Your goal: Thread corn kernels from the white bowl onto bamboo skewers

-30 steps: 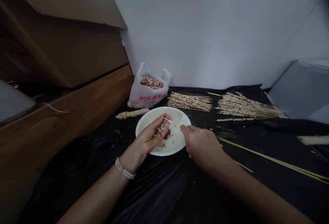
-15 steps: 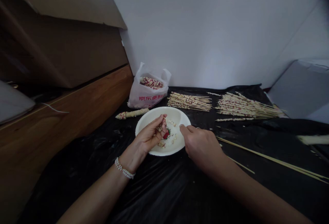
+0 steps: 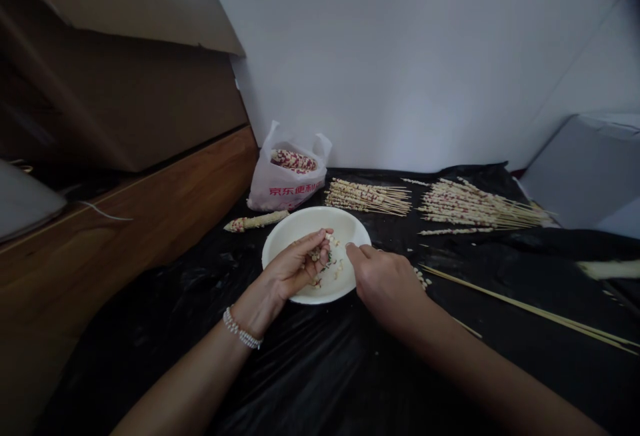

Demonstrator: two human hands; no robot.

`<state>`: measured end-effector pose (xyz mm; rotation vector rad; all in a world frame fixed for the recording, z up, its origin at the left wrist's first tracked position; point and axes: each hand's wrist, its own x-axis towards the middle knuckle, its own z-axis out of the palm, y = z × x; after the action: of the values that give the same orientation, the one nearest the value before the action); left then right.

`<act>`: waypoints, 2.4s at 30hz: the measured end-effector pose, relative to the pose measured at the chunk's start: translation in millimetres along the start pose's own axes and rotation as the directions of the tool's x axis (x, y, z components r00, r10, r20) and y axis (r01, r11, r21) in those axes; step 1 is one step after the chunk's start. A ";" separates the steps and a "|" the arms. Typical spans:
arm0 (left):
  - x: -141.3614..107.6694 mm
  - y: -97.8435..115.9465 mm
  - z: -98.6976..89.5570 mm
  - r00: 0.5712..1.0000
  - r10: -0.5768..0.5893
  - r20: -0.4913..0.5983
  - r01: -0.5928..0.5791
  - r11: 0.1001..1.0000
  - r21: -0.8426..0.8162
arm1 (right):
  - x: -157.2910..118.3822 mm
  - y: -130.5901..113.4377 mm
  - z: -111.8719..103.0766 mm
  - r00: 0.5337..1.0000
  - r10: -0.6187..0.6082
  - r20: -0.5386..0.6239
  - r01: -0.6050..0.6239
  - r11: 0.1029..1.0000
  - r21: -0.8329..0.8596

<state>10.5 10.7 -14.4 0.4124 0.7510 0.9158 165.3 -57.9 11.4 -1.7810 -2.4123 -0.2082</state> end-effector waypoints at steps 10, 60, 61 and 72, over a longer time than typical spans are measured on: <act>3.2 10.0 -3.5 0.997 -0.069 0.023 0.072 0.987 -0.142 | 0.4 8.5 -8.3 0.998 0.067 -0.002 -0.067 0.997 -0.024; 8.8 4.5 -9.0 0.993 0.110 -0.047 -0.112 0.993 -0.045 | 0.5 7.2 -9.4 0.999 0.029 0.039 -0.029 1.000 0.001; 9.0 4.1 -9.4 0.992 0.116 -0.044 -0.118 0.992 -0.041 | 0.4 7.3 -9.5 0.999 0.027 0.042 -0.027 1.000 -0.002; 3.7 4.3 -1.0 0.998 0.069 -0.012 -0.069 0.996 -0.056 | 0.9 8.6 -5.6 0.998 0.037 0.044 -0.036 0.999 -0.018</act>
<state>8.8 16.2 -13.9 0.3857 0.7222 1.0026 173.4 -55.6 17.4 -1.8545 -2.4125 -0.1882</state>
